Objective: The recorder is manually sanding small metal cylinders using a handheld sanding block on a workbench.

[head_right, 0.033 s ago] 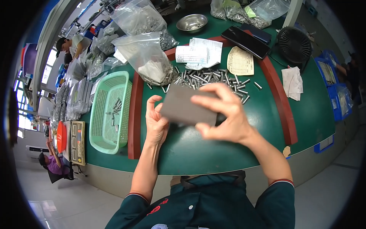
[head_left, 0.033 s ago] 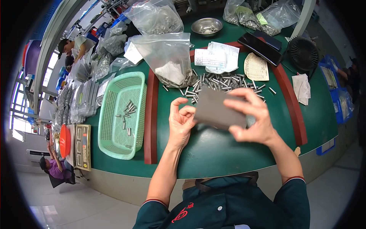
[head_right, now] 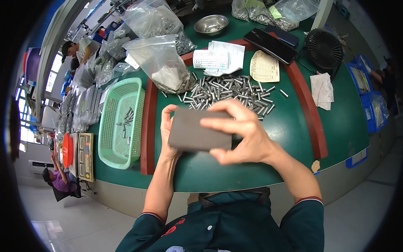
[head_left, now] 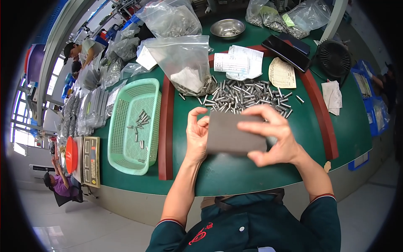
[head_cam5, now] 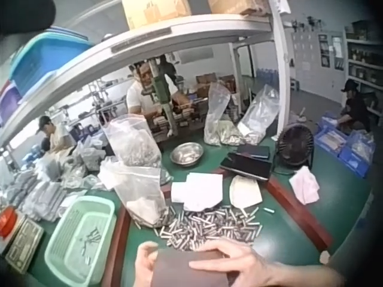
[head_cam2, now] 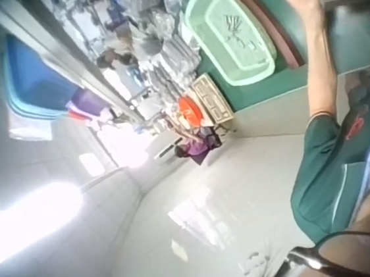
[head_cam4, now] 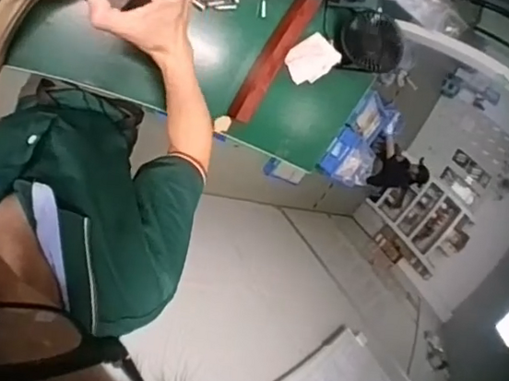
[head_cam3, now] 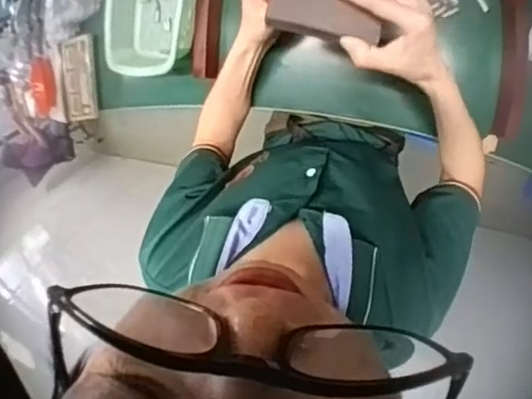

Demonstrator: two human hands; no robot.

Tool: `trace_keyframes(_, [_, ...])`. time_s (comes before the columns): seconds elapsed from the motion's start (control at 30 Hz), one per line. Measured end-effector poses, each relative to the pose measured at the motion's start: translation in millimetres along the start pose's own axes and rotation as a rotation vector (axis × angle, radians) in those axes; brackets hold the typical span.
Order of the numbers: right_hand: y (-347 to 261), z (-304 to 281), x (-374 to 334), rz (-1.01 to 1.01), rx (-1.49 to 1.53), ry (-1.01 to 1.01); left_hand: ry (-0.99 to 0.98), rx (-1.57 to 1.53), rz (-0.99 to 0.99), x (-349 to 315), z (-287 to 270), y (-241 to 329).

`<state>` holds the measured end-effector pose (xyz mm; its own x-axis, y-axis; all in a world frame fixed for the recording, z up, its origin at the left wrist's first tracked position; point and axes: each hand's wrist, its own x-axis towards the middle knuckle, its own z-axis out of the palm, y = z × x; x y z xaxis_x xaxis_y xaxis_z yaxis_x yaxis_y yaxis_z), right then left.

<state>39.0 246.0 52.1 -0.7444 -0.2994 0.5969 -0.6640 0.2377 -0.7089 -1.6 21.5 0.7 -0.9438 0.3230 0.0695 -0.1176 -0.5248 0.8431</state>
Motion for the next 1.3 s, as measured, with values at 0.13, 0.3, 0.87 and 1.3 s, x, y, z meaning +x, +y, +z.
trace_keyframes(0.13, [21,-17,0,0.243,-0.635,0.235,-0.080,0.124,0.189,1,-7,-1])
trace_keyframes(0.3, [-2,-6,-2,0.182,0.074,-0.049,-0.005,0.066,0.118,0,1,-5])
trace_keyframes(0.87, [-1,33,-8,-0.306,-0.244,0.035,-0.084,-0.088,-0.106,0,1,-7])
trace_keyframes(1.3, [32,9,0,0.000,-0.578,0.324,-0.201,-0.182,-0.102,-5,-9,-8])
